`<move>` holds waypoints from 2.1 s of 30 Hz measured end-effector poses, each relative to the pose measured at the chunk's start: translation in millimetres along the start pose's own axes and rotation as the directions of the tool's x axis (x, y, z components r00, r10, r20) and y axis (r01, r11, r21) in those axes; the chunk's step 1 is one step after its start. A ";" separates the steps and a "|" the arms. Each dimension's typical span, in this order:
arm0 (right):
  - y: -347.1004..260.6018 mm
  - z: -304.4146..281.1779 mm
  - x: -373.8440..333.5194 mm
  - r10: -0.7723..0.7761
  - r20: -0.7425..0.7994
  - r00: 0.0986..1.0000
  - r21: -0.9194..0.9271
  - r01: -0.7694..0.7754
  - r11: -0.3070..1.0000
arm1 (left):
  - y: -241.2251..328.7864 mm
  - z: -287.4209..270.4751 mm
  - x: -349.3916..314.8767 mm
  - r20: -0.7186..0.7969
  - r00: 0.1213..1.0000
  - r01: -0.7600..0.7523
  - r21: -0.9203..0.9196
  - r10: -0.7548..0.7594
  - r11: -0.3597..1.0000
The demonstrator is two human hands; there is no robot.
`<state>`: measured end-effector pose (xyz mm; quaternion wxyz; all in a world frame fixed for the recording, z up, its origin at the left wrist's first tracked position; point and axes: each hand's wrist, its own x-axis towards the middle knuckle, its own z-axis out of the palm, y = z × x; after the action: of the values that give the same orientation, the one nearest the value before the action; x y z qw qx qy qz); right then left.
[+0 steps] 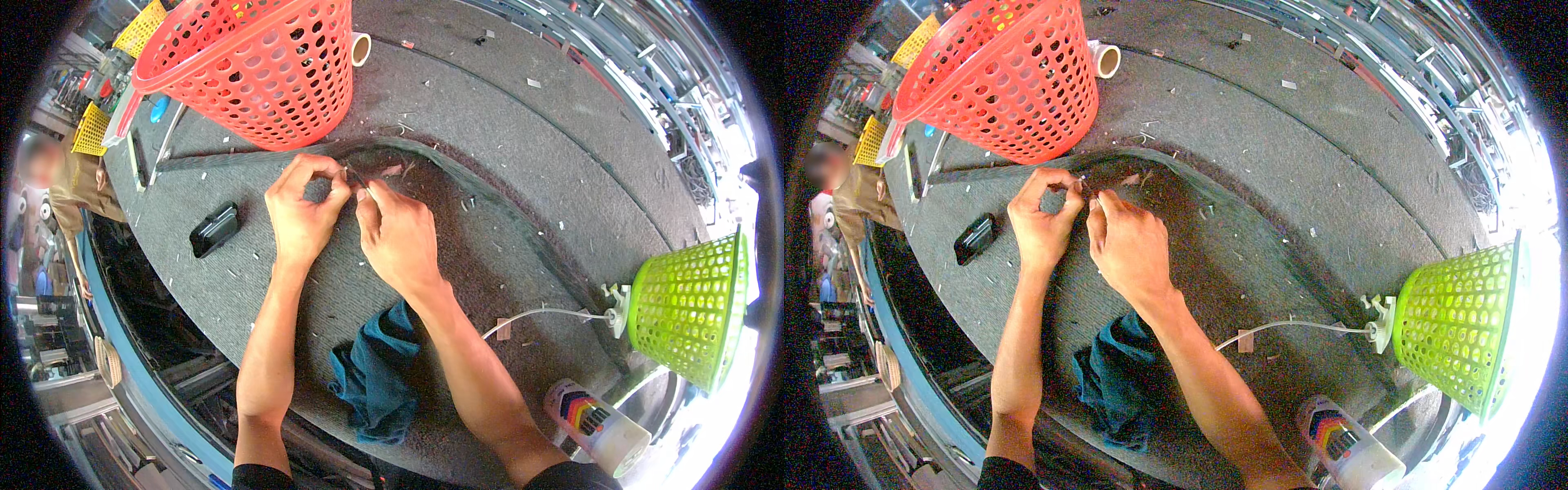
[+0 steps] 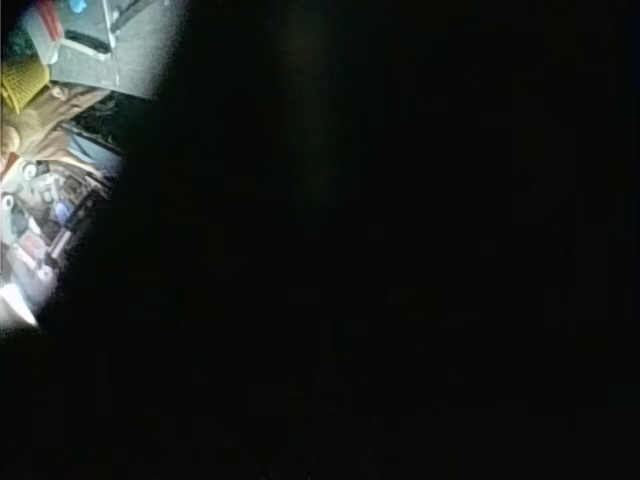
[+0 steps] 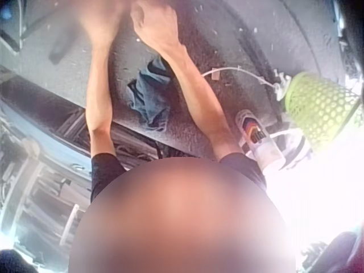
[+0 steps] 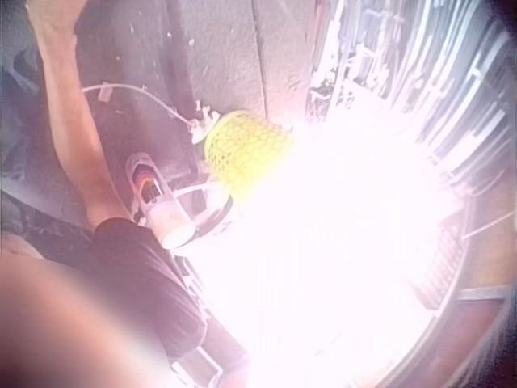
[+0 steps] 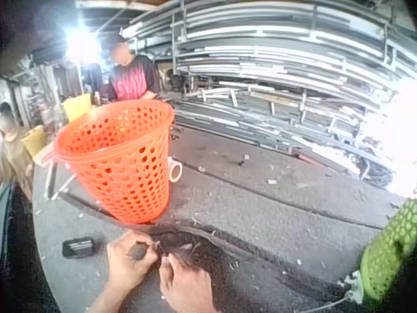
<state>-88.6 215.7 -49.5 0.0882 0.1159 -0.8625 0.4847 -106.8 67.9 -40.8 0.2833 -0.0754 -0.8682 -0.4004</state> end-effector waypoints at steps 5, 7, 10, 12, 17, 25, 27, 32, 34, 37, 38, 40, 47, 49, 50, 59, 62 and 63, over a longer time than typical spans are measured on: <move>-0.8 -0.7 -1.1 -0.010 0.008 1.000 -0.010 0.010 1.000 | -1.8 0.6 -0.9 -0.014 1.000 -0.028 0.018 0.028 0.999; -1.2 -0.9 -1.2 -0.012 0.013 1.000 -0.036 0.013 0.999 | -1.8 0.8 -0.8 -0.021 1.000 -0.023 0.030 0.024 0.999; -1.6 -0.8 -0.8 -0.016 0.017 1.000 -0.043 0.017 0.999 | -1.5 0.6 -0.2 -0.021 0.999 -0.045 0.071 0.047 0.996; -1.6 -1.0 0.0 -0.011 0.019 1.000 -0.042 0.012 0.999 | -1.4 1.1 -0.3 -0.016 0.997 -0.079 0.089 0.081 0.993; -2.6 -3.8 0.6 0.001 0.037 0.999 -0.033 0.000 0.999 | -3.5 -0.5 0.1 -0.021 0.989 -0.139 0.149 0.143 0.979; -1.8 -4.0 1.8 0.014 0.028 0.999 -0.041 -0.013 0.999 | -5.0 0.7 0.9 -0.009 0.982 -0.184 0.154 0.187 0.971; -0.5 -4.8 0.9 0.002 0.060 0.998 -0.050 0.001 0.999 | -5.2 0.4 0.2 -0.015 0.987 -0.153 0.165 0.158 0.974; -2.6 -7.0 2.4 0.015 0.090 0.996 -0.056 -0.010 0.998 | -5.3 -0.5 -0.7 0.010 0.994 -0.113 0.114 0.112 0.987; -3.7 -7.5 3.2 0.035 0.090 0.995 -0.081 -0.028 0.996 | -5.6 0.9 -1.5 0.012 0.998 -0.063 0.105 0.062 0.993; -5.4 -6.5 0.9 0.093 0.110 0.990 -0.085 -0.083 0.993 | -7.6 1.6 -2.5 0.003 1.000 0.018 0.056 -0.018 0.998; -5.4 -5.2 0.9 0.060 0.063 0.996 -0.041 -0.057 0.998 | -8.5 1.6 -3.1 0.012 0.998 0.069 0.031 -0.069 0.997; -4.4 -3.4 0.9 0.001 -0.035 0.999 0.040 0.000 0.999 | -11.1 1.0 -3.4 0.024 0.992 0.123 0.002 -0.123 0.992; -3.0 -1.5 2.1 0.026 -0.019 0.999 0.124 -0.024 0.992 | -18.3 1.4 -3.3 0.089 0.957 0.287 -0.189 -0.275 0.939; -4.2 -1.5 0.6 0.055 0.043 0.998 0.136 -0.060 0.989 | -18.9 2.2 -3.2 0.104 0.950 0.310 -0.221 -0.293 0.925; -4.2 -1.6 0.4 0.059 0.054 0.997 0.128 -0.065 0.990 | -18.9 2.2 -3.5 0.106 0.947 0.320 -0.226 -0.303 0.920; 0.2 4.4 -0.4 -0.033 0.001 0.999 0.053 0.033 0.998 | -18.9 1.9 -4.2 0.118 0.928 0.373 -0.234 -0.355 0.898; 0.2 5.2 -1.4 -0.042 0.000 0.999 0.055 0.042 0.998 | -18.0 1.7 -4.1 0.118 0.925 0.380 -0.263 -0.361 0.887; 0.1 5.2 -1.6 -0.040 0.003 0.999 0.055 0.040 0.998 | -17.7 1.8 -4.2 0.117 0.928 0.373 -0.276 -0.355 0.886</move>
<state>-87.3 211.4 -52.8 0.0928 0.1366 -0.8464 0.5062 -110.4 57.8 -55.6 0.1613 0.0350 -0.8062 -0.5682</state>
